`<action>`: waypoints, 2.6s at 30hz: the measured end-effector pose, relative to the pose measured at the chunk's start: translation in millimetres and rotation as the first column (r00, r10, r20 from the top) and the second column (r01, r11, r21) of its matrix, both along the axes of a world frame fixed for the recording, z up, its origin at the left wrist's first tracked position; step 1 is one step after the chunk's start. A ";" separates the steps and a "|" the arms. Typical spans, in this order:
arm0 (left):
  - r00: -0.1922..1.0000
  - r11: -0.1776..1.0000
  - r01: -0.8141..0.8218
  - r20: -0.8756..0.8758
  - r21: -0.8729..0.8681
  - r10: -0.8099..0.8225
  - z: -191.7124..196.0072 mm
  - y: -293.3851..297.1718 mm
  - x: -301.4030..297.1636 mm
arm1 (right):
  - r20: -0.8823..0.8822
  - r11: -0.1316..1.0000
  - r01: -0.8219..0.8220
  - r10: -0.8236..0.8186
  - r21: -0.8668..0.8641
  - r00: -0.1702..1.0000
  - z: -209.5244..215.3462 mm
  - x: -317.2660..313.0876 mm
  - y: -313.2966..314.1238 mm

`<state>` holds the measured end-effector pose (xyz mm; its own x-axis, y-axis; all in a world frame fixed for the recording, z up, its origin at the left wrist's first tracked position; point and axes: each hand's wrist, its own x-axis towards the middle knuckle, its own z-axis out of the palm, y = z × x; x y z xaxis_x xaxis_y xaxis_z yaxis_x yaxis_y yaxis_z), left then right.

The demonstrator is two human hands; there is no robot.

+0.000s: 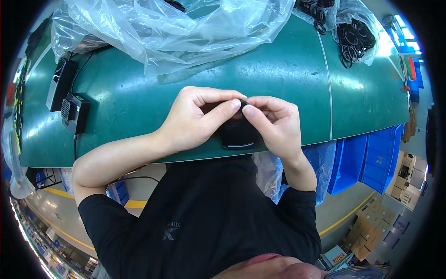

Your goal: The person assembles a black housing unit by hand, inserting a plastic ring and a circular component into it.

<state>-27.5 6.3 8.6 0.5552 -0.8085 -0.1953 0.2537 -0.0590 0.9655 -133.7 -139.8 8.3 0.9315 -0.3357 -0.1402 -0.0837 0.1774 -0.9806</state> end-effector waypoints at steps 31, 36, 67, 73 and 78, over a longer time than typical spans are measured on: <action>0.953 0.978 0.172 -0.232 -0.116 -0.195 -4.5 -1.8 1.2 | 0.051 0.999 0.009 -0.011 0.042 0.999 -0.7 -8.4 -13.0; 0.948 0.977 0.171 -0.247 -0.126 -0.198 -4.5 -3.1 0.2 | 0.030 0.999 0.010 -0.011 0.037 0.999 11.2 -1.9 -23.1; 0.984 0.982 0.179 0.002 -0.063 -0.180 -11.3 -3.2 -9.2 | -0.496 0.577 0.817 -0.713 -0.014 0.496 -217.3 -289.5 -110.9; 0.987 0.988 0.153 0.053 -0.032 -0.151 -14.0 -2.8 -12.6 | -0.486 0.181 0.974 -0.869 -0.139 0.092 -314.9 -356.5 -154.6; 0.990 0.993 0.116 0.079 -0.002 -0.115 -13.8 -1.4 -14.7 | -0.646 0.270 0.960 -0.747 -0.079 0.157 -324.8 -345.8 -158.3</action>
<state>-42.1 4.8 -5.2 0.4714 -0.8693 -0.1489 0.1684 -0.0770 0.9827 -479.5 -298.1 -316.5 -0.2086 -0.7012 -0.6817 -0.0720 0.7062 -0.7044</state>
